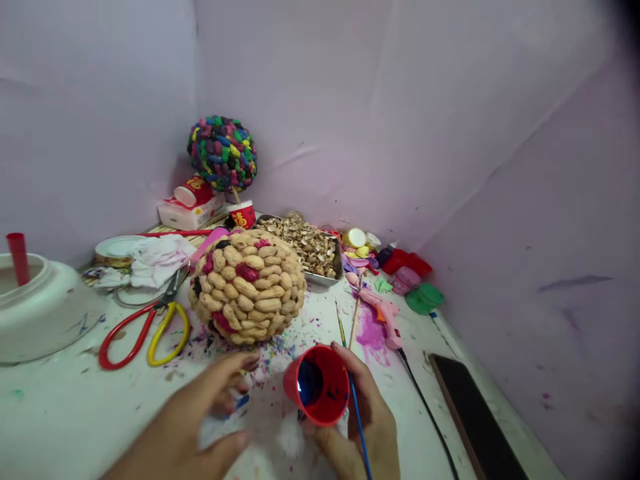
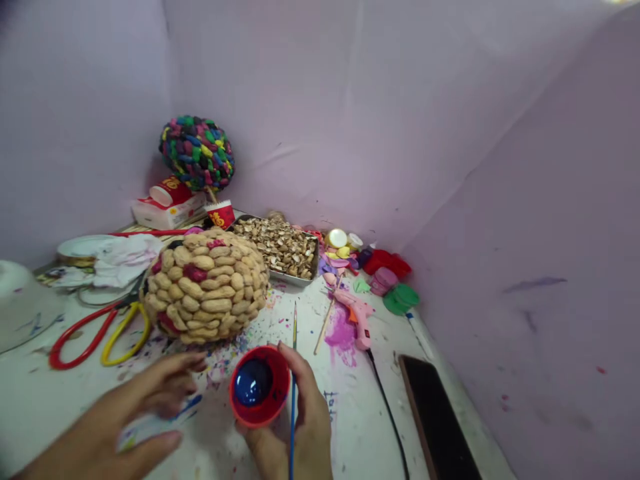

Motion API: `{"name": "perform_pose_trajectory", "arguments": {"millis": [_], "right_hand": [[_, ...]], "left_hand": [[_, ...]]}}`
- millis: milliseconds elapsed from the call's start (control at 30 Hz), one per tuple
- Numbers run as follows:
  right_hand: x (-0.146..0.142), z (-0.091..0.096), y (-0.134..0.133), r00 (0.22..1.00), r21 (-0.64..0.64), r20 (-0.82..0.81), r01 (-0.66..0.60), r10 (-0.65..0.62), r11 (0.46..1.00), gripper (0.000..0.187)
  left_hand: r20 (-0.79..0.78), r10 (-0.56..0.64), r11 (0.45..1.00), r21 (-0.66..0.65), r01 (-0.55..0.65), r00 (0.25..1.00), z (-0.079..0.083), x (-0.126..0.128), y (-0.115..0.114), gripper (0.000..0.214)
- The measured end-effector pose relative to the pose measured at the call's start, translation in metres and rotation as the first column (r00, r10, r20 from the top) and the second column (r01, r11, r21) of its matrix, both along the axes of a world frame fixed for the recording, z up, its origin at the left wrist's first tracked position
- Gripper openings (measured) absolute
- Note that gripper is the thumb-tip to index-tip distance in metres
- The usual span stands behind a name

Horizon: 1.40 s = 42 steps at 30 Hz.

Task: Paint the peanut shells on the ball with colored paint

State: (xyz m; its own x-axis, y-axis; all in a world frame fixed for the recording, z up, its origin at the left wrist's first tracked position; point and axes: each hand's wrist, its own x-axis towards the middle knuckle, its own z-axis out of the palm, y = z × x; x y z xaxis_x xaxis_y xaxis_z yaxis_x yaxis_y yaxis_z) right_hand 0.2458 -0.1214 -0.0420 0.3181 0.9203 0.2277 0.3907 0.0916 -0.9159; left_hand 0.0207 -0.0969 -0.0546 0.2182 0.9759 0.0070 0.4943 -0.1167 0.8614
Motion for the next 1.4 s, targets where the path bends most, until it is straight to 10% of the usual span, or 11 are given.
{"name": "perform_pose_trajectory", "arguments": {"millis": [233,367,533,1133,1400], "right_hand": [[0.027,-0.004,0.001,0.97,0.271,0.154,-0.225,0.188,0.936,0.063],[0.074,0.026,0.006,0.919,0.277,0.323,-0.321,0.227,0.906,0.049],[0.098,0.056,0.004,0.978,0.377,0.066,-0.206,0.196,0.903,0.031],[0.054,0.051,0.032,0.855,-0.048,0.144,-0.497,0.498,0.867,0.035],[0.06,0.044,0.03,0.854,0.142,0.326,-0.467,0.404,0.873,0.016]], "left_hand": [[0.131,-0.317,0.932,0.224,0.284,0.939,0.023,0.088,0.018,0.043],[0.086,-0.254,0.96,0.143,0.241,0.963,0.017,0.089,0.021,0.036],[0.081,-0.243,0.967,0.096,0.235,0.967,0.012,0.091,0.028,0.045],[0.102,-0.367,0.928,0.103,0.358,0.925,0.017,0.089,0.037,0.04],[0.105,-0.376,0.925,0.088,0.368,0.92,0.021,0.091,0.037,0.035]]}}
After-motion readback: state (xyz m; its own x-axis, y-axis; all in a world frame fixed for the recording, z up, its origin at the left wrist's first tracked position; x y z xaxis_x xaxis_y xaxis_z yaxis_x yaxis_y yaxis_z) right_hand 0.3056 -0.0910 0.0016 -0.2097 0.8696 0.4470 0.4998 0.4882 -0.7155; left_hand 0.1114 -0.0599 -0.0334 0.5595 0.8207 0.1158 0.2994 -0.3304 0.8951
